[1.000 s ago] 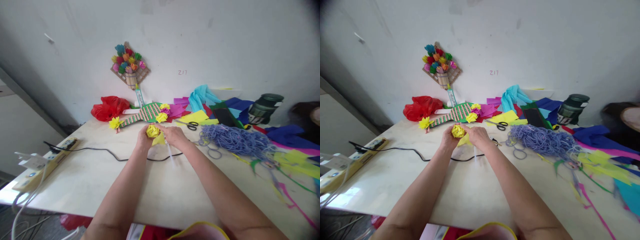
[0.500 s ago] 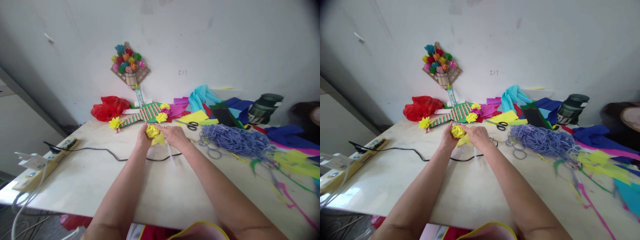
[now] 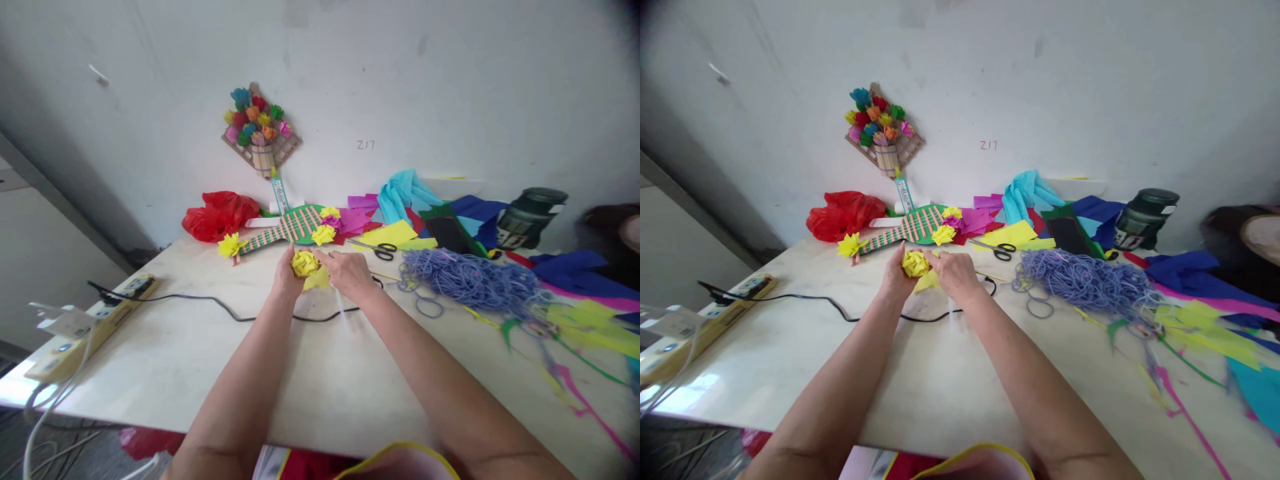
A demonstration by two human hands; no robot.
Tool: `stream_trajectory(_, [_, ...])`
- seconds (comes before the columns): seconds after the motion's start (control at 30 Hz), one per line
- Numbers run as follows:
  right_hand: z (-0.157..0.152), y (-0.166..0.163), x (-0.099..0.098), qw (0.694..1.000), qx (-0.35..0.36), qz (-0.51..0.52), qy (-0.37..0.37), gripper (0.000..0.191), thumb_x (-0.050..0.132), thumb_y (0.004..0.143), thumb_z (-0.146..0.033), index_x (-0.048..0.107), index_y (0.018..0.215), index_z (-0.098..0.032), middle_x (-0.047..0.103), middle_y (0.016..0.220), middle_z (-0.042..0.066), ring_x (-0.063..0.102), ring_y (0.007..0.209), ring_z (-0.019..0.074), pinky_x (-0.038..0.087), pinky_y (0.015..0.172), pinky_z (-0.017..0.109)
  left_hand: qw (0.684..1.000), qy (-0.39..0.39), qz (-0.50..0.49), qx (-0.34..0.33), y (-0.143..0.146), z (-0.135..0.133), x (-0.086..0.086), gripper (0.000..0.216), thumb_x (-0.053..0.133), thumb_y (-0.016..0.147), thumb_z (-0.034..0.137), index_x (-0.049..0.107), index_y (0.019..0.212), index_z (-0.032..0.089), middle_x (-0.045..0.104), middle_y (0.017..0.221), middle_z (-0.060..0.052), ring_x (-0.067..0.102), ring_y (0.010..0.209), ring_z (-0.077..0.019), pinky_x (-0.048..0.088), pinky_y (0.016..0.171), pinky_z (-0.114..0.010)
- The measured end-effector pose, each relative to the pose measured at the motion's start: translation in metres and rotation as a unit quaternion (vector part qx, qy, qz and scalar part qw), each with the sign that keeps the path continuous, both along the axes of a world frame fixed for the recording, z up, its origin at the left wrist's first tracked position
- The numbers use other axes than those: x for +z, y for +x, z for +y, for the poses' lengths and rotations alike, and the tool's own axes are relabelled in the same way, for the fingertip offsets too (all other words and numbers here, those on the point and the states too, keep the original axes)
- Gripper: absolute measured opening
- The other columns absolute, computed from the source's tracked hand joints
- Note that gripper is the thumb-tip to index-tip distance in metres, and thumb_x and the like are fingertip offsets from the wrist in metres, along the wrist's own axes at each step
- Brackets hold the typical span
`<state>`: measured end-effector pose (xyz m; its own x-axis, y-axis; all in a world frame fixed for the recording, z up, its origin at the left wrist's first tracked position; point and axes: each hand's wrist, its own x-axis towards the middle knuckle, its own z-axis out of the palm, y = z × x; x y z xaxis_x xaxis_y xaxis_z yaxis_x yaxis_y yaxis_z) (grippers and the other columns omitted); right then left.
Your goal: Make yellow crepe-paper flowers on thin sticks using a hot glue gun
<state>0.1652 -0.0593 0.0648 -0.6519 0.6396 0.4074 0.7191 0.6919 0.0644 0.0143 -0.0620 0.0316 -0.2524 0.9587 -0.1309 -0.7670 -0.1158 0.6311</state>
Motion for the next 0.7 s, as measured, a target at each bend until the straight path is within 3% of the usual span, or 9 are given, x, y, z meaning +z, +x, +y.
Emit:
stream_trajectory(0.27, [0.005,0.000,-0.002,1.000,0.005,-0.007,-0.014,0.049,0.035,0.088,-0.016,0.044,0.136,-0.024,0.071,0.088,0.007,0.065,0.076,0.0216,0.034,0.061,0.029,1.000,0.008,0.013,-0.005,0.001,-0.002,0.001,0.035,0.049,0.086,0.039,0.061,0.067,0.012,0.067,0.066,-0.008,0.067,0.065,-0.0189,0.055,0.073,-0.036])
stream_trajectory(0.5, [0.015,-0.003,-0.010,0.999,-0.011,0.037,-0.033,0.033,0.031,0.096,-0.031,0.058,0.108,-0.017,0.072,0.083,0.008,0.066,0.076,0.0232,0.030,0.059,0.029,0.998,-0.011,0.056,-0.008,0.003,-0.004,0.003,0.042,0.041,0.090,0.041,0.062,0.071,0.010,0.064,0.060,-0.008,0.066,0.060,-0.0191,0.055,0.071,-0.038])
stream_trajectory(0.7, [0.020,-0.002,-0.010,0.992,0.003,0.116,-0.058,0.021,0.045,0.092,-0.029,0.062,0.094,-0.017,0.071,0.087,0.006,0.064,0.081,0.0199,0.031,0.061,0.027,0.995,-0.013,0.083,-0.046,-0.001,-0.005,0.004,0.044,0.036,0.091,0.041,0.064,0.080,0.009,0.066,0.064,-0.010,0.067,0.063,-0.0210,0.055,0.073,-0.041])
